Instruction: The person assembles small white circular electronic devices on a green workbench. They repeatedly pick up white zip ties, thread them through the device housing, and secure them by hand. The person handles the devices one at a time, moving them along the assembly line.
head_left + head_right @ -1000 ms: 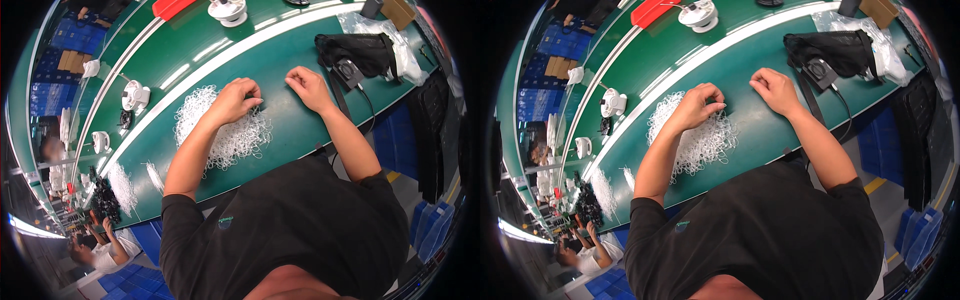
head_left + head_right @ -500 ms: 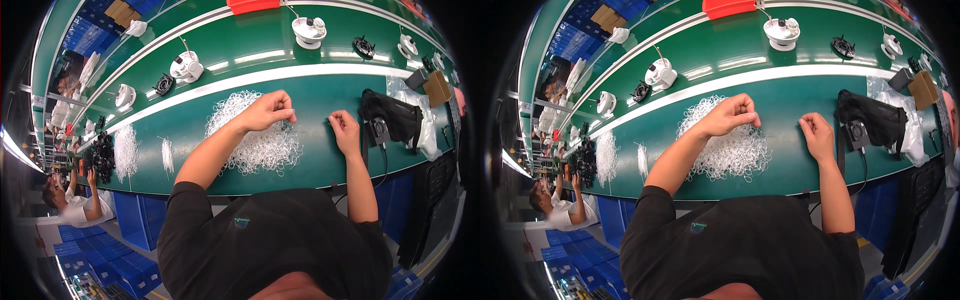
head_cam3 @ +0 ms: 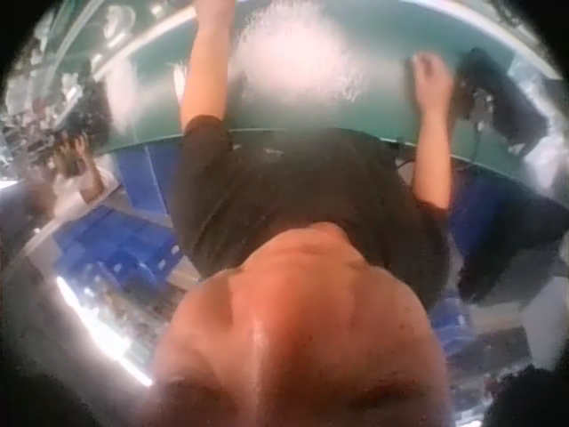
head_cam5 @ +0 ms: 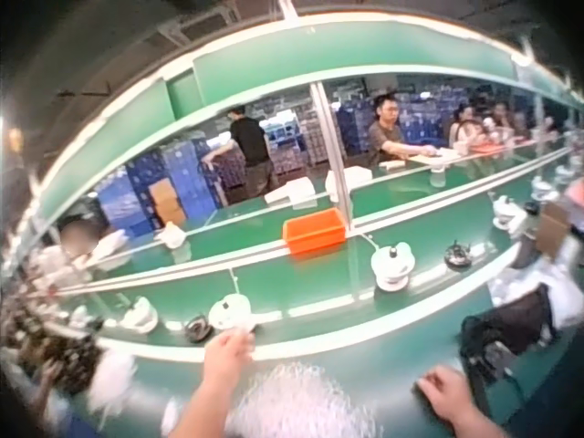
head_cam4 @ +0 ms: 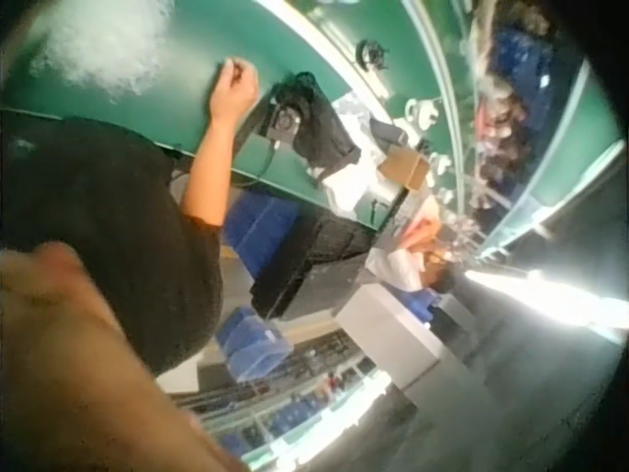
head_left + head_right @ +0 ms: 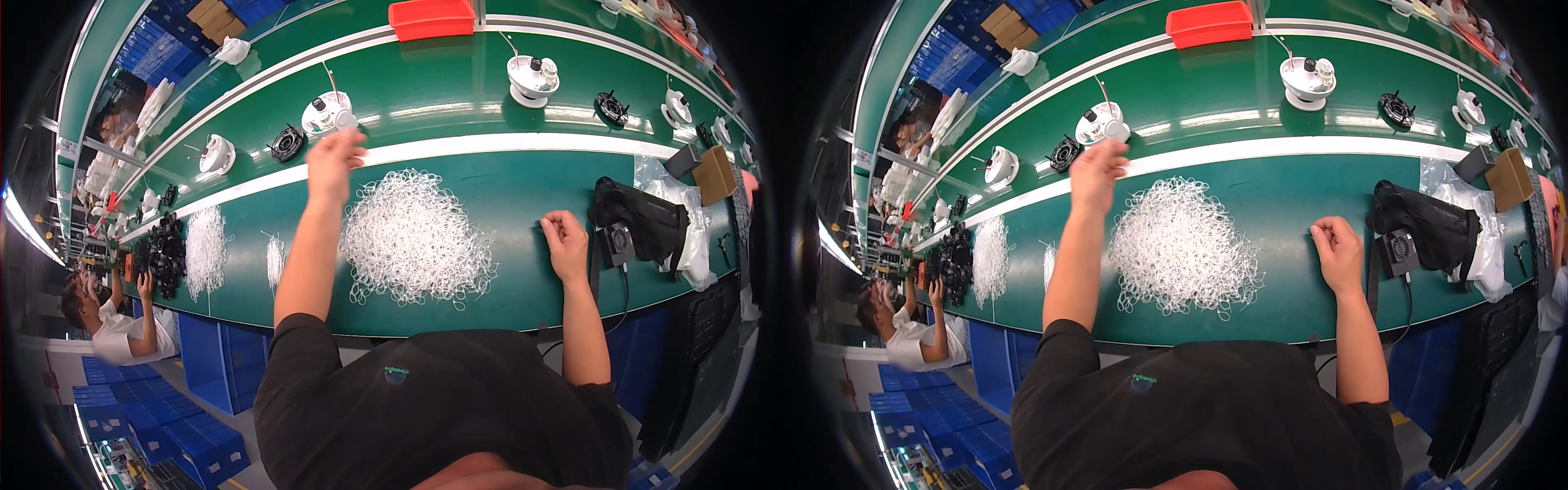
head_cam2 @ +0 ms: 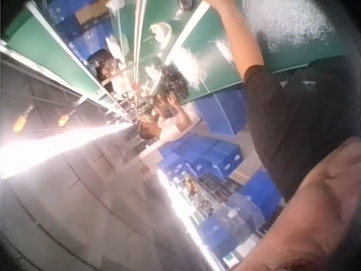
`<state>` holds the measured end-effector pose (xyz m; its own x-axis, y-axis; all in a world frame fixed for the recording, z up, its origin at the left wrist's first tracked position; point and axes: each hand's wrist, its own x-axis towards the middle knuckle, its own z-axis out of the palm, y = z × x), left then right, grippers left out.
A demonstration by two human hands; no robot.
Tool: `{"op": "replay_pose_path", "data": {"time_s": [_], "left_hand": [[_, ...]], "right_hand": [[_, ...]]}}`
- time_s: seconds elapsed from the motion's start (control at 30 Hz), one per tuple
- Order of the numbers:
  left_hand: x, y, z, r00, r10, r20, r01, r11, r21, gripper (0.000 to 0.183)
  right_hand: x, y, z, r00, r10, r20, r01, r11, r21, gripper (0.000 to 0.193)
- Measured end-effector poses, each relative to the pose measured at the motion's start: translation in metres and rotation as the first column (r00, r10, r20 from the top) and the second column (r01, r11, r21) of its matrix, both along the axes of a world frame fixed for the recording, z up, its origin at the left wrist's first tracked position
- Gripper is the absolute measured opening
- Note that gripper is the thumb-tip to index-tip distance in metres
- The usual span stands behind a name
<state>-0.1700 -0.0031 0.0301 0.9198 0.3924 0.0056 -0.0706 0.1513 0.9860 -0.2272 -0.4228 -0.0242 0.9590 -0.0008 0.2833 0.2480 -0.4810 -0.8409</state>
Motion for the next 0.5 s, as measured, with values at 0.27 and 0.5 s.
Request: {"op": "replay_pose_path", "data": {"time_s": [0.27,0.5], "left_hand": [[0.064,0.089,-0.031,0.91,0.335,-0.245,-0.302,0.939,0.164,0.04],[0.083,0.067,-0.041,0.975,0.133,-0.18,-0.131,0.991,0.022,0.024]], "right_hand": [[0.003,0.004,0.004,0.999,0.045,0.013,-0.044,0.999,-0.023,0.016],[0.019,0.034,0.033,0.975,0.189,0.12,-0.181,0.981,-0.071,0.028]]}}
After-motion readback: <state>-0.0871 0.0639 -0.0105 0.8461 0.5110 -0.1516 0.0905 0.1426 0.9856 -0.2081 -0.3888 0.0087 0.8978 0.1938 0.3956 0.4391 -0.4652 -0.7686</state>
